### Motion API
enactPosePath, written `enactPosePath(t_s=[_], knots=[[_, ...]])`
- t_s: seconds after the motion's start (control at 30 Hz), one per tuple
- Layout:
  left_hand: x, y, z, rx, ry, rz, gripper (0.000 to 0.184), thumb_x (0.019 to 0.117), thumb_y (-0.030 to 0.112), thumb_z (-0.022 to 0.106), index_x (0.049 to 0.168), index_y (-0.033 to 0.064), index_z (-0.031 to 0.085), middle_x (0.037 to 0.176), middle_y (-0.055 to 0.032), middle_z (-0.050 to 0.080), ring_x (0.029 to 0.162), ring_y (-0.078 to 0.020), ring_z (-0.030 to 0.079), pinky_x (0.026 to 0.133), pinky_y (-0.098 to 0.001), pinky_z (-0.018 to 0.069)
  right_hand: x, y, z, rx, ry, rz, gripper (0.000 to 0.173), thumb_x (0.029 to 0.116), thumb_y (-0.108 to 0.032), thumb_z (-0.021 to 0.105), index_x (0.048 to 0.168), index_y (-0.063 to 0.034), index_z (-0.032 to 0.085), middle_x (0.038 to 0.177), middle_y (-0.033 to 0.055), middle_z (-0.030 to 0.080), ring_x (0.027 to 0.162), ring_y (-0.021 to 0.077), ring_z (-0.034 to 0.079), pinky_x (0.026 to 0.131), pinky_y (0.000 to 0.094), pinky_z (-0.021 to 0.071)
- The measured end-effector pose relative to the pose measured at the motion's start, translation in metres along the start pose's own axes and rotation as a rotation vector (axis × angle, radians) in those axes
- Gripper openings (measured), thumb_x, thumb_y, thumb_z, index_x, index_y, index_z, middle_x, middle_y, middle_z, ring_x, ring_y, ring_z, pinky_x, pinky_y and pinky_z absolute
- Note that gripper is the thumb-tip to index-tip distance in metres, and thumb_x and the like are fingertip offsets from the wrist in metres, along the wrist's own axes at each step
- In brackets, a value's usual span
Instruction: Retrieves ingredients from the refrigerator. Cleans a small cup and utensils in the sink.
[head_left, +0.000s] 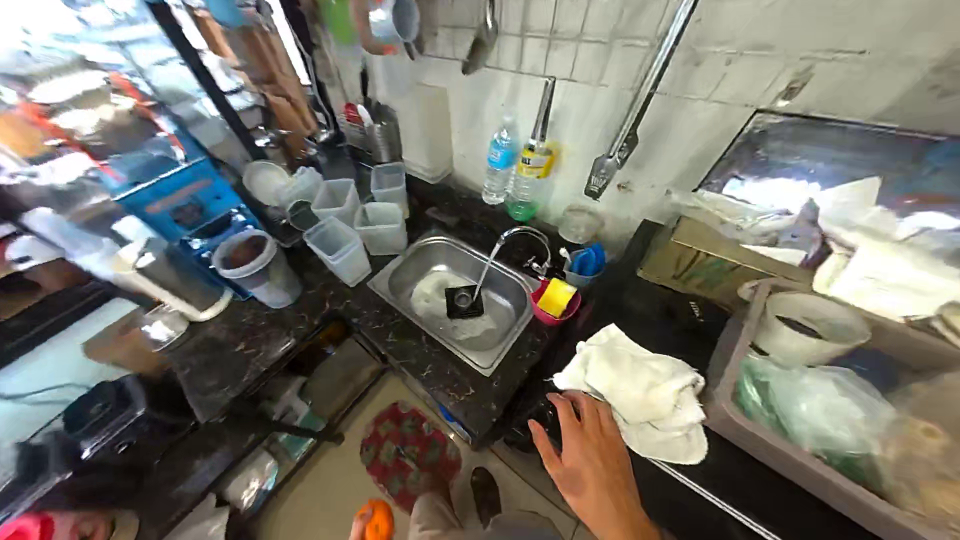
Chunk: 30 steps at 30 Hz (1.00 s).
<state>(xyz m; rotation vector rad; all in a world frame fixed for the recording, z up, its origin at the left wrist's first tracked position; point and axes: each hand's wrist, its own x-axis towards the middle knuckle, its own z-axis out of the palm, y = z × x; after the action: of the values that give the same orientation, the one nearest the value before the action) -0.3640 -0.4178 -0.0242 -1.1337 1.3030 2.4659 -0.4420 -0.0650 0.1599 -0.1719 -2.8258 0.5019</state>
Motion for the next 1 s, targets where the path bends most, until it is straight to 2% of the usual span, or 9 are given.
enactPosePath(t_s=[0.13, 0.23, 0.37, 0.47, 0.53, 0.63, 0.7, 0.87, 1.0], knots=[[0.104, 0.064, 0.087, 0.349, -0.213, -0.102, 0.045, 0.1063, 0.035, 0.048, 0.14, 0.0066, 0.049, 0.118, -0.0171, 0.066, 0.097, -0.0255, 0.069, 0.08, -0.0417, 0.0608, 0.008, -0.025, 0.013, -0.116, 0.022, 0.155, 0.062, 0.0966, -0.05, 0.053, 0.128, 0.0026, 0.067, 0.118, 0.0261, 0.066, 0.111, 0.0461, 0.064, 0.093, 0.0588, 0.0526], [0.168, 0.095, 0.153, 0.624, -0.476, -0.182, 0.046, 0.107, 0.034, 0.049, 0.145, 0.0086, 0.048, 0.128, -0.0194, 0.064, 0.106, -0.0307, 0.067, 0.085, -0.0471, 0.0599, 0.017, -0.039, 0.03, -0.152, 0.137, 0.322, 0.053, 0.0976, -0.048, 0.051, 0.11, -0.0006, 0.073, 0.104, 0.022, 0.067, 0.099, 0.0421, 0.065, 0.085, 0.0558, 0.0536], [0.213, 0.112, 0.225, 0.869, -0.706, -0.467, 0.042, 0.1087, 0.03, 0.045, 0.145, 0.0093, 0.047, 0.125, -0.0203, 0.063, 0.101, -0.0332, 0.068, 0.08, -0.0492, 0.0607, 0.026, -0.069, 0.052, -0.249, 0.326, 0.599, 0.042, 0.0997, -0.036, 0.047, 0.084, -0.0044, 0.07, 0.087, 0.0157, 0.066, 0.088, 0.0358, 0.065, 0.078, 0.0502, 0.0529], [0.225, 0.116, 0.246, 0.955, -0.923, -0.636, 0.047, 0.0984, 0.016, 0.049, 0.144, 0.0071, 0.044, 0.129, -0.0214, 0.06, 0.106, -0.0354, 0.066, 0.085, -0.0517, 0.0591, 0.0, -0.096, 0.059, -0.226, 0.419, 0.714, 0.036, 0.097, -0.029, 0.051, 0.071, -0.0081, 0.065, 0.076, 0.0095, 0.061, 0.081, 0.0286, 0.063, 0.074, 0.0438, 0.0524], [0.228, 0.108, 0.255, 0.999, -1.069, -0.745, 0.054, 0.09, 0.011, 0.054, 0.143, 0.0051, 0.043, 0.129, -0.0217, 0.06, 0.107, -0.0355, 0.066, 0.087, -0.0521, 0.0585, -0.032, -0.114, 0.064, -0.199, 0.515, 0.755, 0.033, 0.0962, -0.026, 0.056, 0.069, -0.0094, 0.064, 0.075, 0.0068, 0.062, 0.083, 0.0231, 0.063, 0.076, 0.0376, 0.0527], [0.207, 0.073, 0.269, 1.141, -1.242, -0.917, 0.055, 0.0942, 0.009, 0.052, 0.148, 0.0038, 0.038, 0.134, -0.0235, 0.057, 0.112, -0.0364, 0.064, 0.093, -0.0521, 0.057, -0.083, -0.14, 0.07, -0.23, 0.71, 0.816, 0.029, 0.0958, -0.022, 0.059, 0.072, -0.007, 0.064, 0.08, 0.0078, 0.067, 0.095, 0.0201, 0.068, 0.089, 0.032, 0.0562], [0.178, 0.031, 0.277, 1.24, -1.381, -0.948, 0.057, 0.0962, 0.008, 0.053, 0.151, 0.0047, 0.038, 0.139, -0.0232, 0.055, 0.117, -0.0364, 0.063, 0.096, -0.0521, 0.0564, -0.115, -0.149, 0.066, -0.265, 0.786, 0.857, 0.028, 0.0958, -0.022, 0.06, 0.072, -0.0067, 0.063, 0.079, 0.0065, 0.067, 0.096, 0.0187, 0.068, 0.09, 0.0307, 0.0561], [0.089, -0.095, 0.286, 1.309, -1.816, -0.632, 0.063, 0.0926, 0.009, 0.066, 0.149, -0.0022, 0.04, 0.144, -0.0233, 0.052, 0.128, -0.0289, 0.056, 0.106, -0.0445, 0.0506, -0.185, -0.165, 0.054, -0.259, 0.839, 0.92, 0.028, 0.0979, -0.026, 0.061, 0.076, -0.0084, 0.062, 0.082, 0.0036, 0.067, 0.096, 0.0148, 0.069, 0.089, 0.0302, 0.0573], [0.058, -0.176, 0.276, 1.418, -2.114, -0.58, 0.066, 0.0888, 0.005, 0.071, 0.147, -0.0016, 0.042, 0.145, -0.0232, 0.052, 0.13, -0.03, 0.057, 0.107, -0.0444, 0.0506, -0.225, -0.165, 0.043, -0.241, 0.841, 0.908, 0.027, 0.0985, -0.026, 0.062, 0.077, -0.01, 0.062, 0.08, 0.0009, 0.066, 0.095, 0.0137, 0.069, 0.09, 0.0311, 0.0575]])
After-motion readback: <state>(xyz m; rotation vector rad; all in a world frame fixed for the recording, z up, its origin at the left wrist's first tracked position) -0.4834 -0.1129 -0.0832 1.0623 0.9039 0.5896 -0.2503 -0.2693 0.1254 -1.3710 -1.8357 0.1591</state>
